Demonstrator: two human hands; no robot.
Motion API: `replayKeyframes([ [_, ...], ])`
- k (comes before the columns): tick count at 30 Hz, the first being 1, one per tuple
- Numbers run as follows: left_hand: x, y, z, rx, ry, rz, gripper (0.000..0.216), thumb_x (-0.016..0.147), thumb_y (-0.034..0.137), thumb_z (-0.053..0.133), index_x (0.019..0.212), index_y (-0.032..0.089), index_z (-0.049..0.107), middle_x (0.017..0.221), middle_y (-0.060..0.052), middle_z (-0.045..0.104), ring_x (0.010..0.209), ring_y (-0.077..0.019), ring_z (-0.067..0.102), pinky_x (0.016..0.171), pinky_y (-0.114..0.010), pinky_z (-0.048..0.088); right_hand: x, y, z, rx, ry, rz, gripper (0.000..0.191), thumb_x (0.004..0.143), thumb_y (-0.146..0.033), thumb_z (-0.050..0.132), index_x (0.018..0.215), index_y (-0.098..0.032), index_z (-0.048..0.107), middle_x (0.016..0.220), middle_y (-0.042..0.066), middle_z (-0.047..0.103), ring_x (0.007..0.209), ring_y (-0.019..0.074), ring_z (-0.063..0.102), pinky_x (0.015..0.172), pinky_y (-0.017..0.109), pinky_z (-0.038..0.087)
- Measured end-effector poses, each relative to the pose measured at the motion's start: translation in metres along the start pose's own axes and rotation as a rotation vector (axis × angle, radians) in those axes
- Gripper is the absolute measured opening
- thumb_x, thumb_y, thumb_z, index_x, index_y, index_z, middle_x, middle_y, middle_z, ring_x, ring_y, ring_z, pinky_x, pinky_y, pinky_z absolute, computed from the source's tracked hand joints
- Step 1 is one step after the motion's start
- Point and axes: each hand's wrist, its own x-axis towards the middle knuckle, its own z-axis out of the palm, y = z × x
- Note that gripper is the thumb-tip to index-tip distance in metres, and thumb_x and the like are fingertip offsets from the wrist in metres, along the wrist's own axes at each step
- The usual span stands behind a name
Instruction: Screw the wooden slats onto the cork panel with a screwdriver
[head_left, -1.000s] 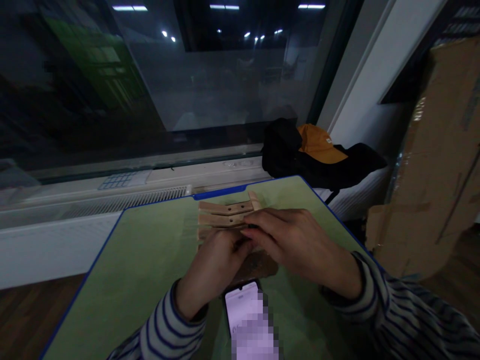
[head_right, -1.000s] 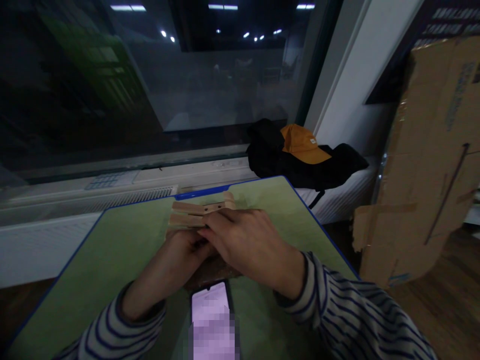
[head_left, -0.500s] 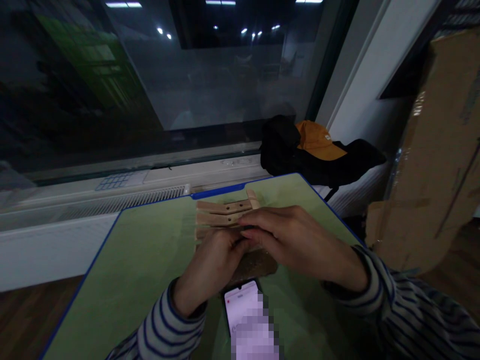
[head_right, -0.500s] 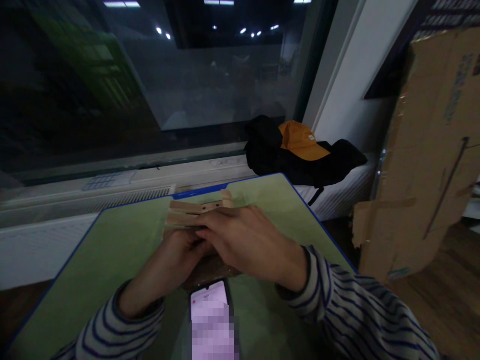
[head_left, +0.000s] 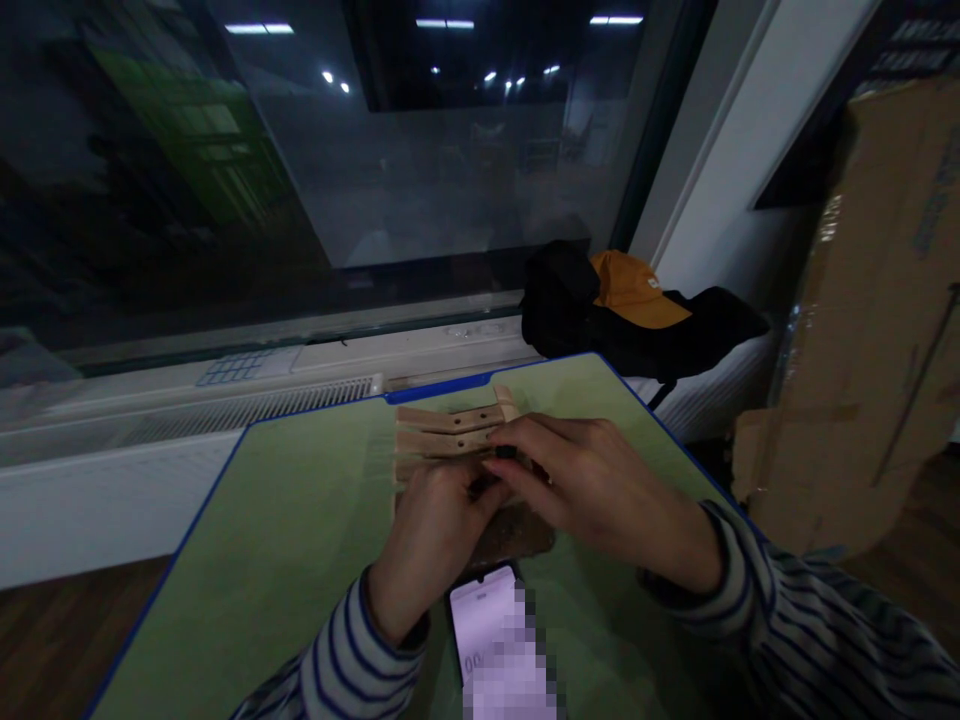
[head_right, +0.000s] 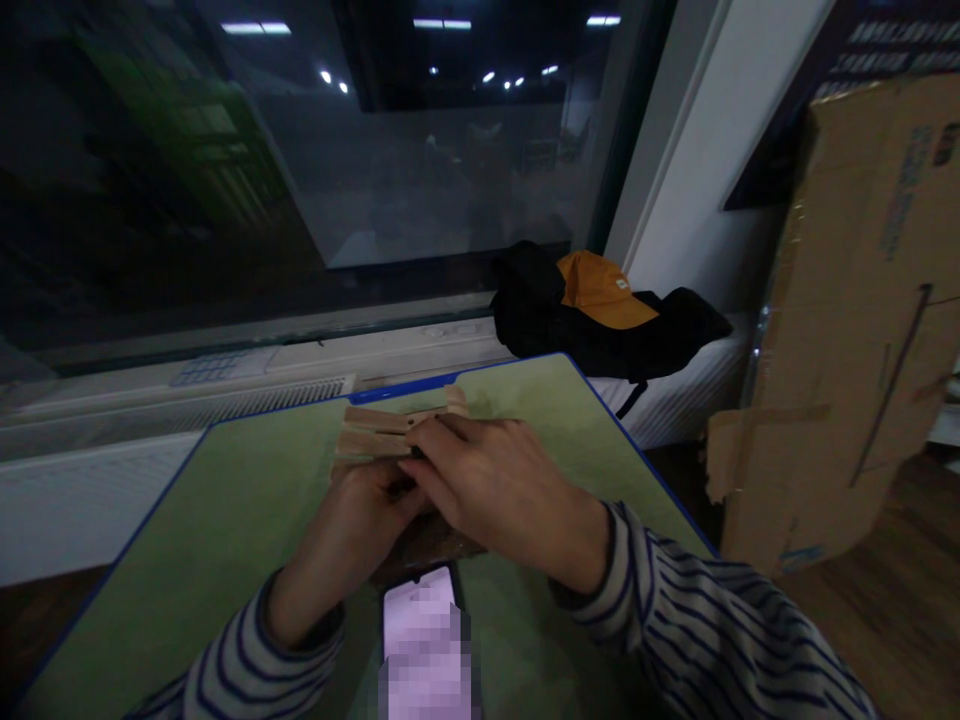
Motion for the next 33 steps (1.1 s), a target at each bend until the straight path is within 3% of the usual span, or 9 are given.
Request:
replayKeyframes([
  [6,-0.001,0.001,-0.001,-0.088,-0.038,0.008,0.017,0.083,0.026,0.055,0.085,0.021,0.071,0.084,-0.001,0.074,0.071,-0.0191,0.066,0.068,-0.029,0.047,0.003,0.007,-0.003,0.267,-0.026,-0.102,0.029,0.089,-0.018,0.049,0.118,-0.02,0.054,0.112,0.001,0.065,0.1,0.0126,0.06,0.084,0.024,0.046],
  [14,0.0,0.0,-0.005,-0.082,-0.153,0.033,0.026,0.088,0.026,0.047,0.081,0.018,0.07,0.089,-0.005,0.073,0.082,-0.0208,0.066,0.07,-0.029,0.046,0.001,-0.001,0.003,-0.122,0.033,0.006,0.02,0.09,-0.031,0.047,0.1,-0.017,0.058,0.089,0.007,0.07,0.078,0.0195,0.066,0.067,0.029,0.047],
  [18,0.001,0.0,-0.002,-0.081,-0.123,0.015,0.022,0.086,0.025,0.048,0.084,0.018,0.069,0.093,-0.006,0.073,0.083,-0.0218,0.066,0.07,-0.03,0.047,0.0,-0.001,0.005,-0.151,0.037,-0.009,0.021,0.092,-0.032,0.044,0.099,-0.016,0.056,0.087,0.007,0.068,0.076,0.0199,0.065,0.065,0.03,0.046],
  [24,0.001,-0.001,0.001,-0.02,-0.008,0.005,0.016,0.081,0.026,0.056,0.085,0.019,0.07,0.087,-0.005,0.073,0.08,-0.0228,0.067,0.069,-0.03,0.048,0.0,0.0,0.0,-0.01,-0.016,0.001,0.023,0.09,-0.031,0.048,0.105,-0.017,0.056,0.098,0.008,0.066,0.086,0.0197,0.063,0.072,0.031,0.047],
  [29,0.001,-0.002,-0.002,-0.122,-0.072,0.016,0.019,0.083,0.027,0.054,0.084,0.019,0.071,0.085,-0.002,0.074,0.076,-0.0205,0.067,0.068,-0.029,0.048,0.001,0.006,-0.003,0.281,-0.051,-0.077,0.031,0.089,-0.018,0.049,0.12,-0.019,0.052,0.111,0.003,0.065,0.097,0.013,0.061,0.082,0.025,0.046],
  [33,0.001,-0.001,-0.002,-0.128,-0.103,0.019,0.021,0.085,0.026,0.052,0.082,0.019,0.071,0.086,-0.002,0.074,0.075,-0.0195,0.067,0.069,-0.028,0.048,0.002,0.009,-0.004,0.307,-0.07,-0.111,0.03,0.089,-0.016,0.05,0.118,-0.022,0.054,0.112,0.001,0.065,0.101,0.0128,0.06,0.085,0.025,0.045],
])
